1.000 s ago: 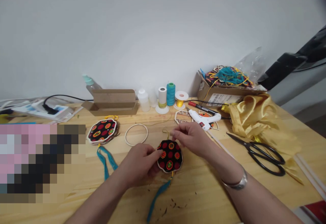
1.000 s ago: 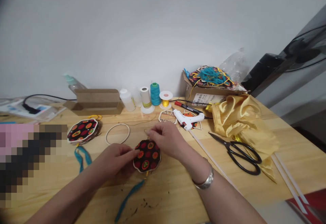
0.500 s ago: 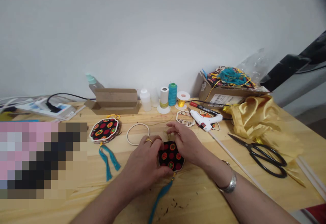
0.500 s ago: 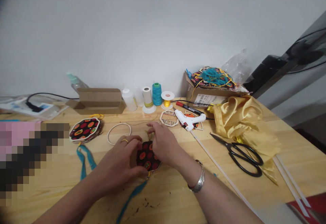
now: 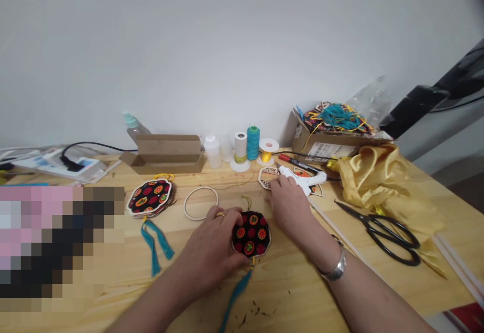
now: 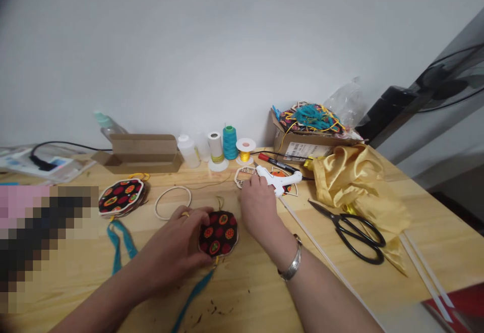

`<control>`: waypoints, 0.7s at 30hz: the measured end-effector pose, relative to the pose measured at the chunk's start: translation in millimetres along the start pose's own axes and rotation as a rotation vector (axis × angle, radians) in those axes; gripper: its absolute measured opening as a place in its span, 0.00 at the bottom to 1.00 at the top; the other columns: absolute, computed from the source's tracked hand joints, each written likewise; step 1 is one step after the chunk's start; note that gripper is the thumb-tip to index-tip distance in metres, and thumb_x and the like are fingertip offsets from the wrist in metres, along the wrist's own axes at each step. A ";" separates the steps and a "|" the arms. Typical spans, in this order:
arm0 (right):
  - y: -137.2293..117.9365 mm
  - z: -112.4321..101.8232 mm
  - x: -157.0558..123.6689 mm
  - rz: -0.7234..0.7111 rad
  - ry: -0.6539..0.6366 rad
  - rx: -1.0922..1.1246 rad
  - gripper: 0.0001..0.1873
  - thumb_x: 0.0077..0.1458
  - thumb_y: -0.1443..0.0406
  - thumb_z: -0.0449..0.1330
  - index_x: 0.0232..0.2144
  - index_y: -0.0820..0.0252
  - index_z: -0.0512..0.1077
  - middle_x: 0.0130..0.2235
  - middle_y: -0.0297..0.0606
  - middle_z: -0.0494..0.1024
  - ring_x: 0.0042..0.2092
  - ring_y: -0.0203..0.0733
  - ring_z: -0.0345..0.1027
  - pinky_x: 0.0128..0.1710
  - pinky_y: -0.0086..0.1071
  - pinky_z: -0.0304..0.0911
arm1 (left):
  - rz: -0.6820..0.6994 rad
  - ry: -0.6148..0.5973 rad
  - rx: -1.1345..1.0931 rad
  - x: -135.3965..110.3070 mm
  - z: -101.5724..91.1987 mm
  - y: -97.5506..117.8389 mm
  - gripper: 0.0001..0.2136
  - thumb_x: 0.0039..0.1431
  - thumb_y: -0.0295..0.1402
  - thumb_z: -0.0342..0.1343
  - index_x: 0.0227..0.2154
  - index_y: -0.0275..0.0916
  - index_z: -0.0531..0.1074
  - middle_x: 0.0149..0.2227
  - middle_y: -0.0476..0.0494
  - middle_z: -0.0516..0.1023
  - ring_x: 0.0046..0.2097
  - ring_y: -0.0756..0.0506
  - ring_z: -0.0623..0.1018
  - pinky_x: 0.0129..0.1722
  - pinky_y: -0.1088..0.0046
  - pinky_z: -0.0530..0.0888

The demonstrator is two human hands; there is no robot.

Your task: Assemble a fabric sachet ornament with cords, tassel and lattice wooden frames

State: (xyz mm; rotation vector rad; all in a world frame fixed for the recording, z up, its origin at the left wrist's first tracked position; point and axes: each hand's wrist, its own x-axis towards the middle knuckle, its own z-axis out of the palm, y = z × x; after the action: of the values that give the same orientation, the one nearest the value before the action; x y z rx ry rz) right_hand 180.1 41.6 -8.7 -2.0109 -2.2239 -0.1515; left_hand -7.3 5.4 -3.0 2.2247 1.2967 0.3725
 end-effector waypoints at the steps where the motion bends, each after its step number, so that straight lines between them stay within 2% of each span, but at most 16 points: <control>1: 0.8 0.3 0.8 -0.002 -0.007 -0.018 0.08 0.51 0.72 0.54 0.35 0.65 0.71 0.39 0.50 0.71 0.42 0.52 0.62 0.36 0.41 0.61 | -0.005 0.004 0.002 0.2 -0.2 -0.1 0.20 0.40 0.33 0.62 0.40 0.42 0.66 0.46 0.43 0.71 0.47 0.38 0.65 0.42 0.63 0.65; 8: 6.4 5.1 6.0 -0.040 -0.009 -0.021 0.08 0.52 0.74 0.53 0.35 0.66 0.71 0.39 0.50 0.71 0.41 0.51 0.62 0.37 0.41 0.61 | -0.024 0.018 0.018 2.5 -0.8 0.5 0.21 0.44 0.34 0.59 0.44 0.42 0.65 0.42 0.42 0.73 0.46 0.38 0.65 0.41 0.64 0.65; 14: 10.7 8.9 7.2 -0.039 0.022 0.083 0.08 0.53 0.75 0.51 0.32 0.65 0.69 0.39 0.50 0.70 0.41 0.50 0.61 0.38 0.40 0.60 | -0.056 0.055 0.021 2.9 -1.4 0.6 0.18 0.46 0.36 0.58 0.42 0.41 0.66 0.42 0.41 0.73 0.45 0.38 0.66 0.41 0.62 0.65; 18: 12.1 10.1 9.5 -0.011 0.109 0.233 0.08 0.54 0.75 0.50 0.31 0.63 0.68 0.37 0.47 0.70 0.41 0.47 0.61 0.39 0.38 0.59 | -0.036 0.059 0.002 2.1 0.2 -1.6 0.22 0.45 0.36 0.59 0.46 0.42 0.67 0.47 0.41 0.72 0.49 0.37 0.66 0.46 0.60 0.65; 21: 10.6 4.7 11.3 0.038 0.213 0.456 0.07 0.55 0.72 0.50 0.30 0.60 0.67 0.36 0.42 0.69 0.41 0.44 0.62 0.40 0.37 0.60 | -0.033 0.116 -0.043 2.4 2.1 -3.1 0.21 0.44 0.39 0.60 0.44 0.42 0.70 0.52 0.41 0.69 0.53 0.36 0.64 0.50 0.58 0.62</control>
State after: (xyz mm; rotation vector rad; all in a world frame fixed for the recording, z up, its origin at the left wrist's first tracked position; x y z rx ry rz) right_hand 189.4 54.5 -11.6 -1.7012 -1.8792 0.1301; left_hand -7.3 8.0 -6.6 2.1708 1.3708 0.5187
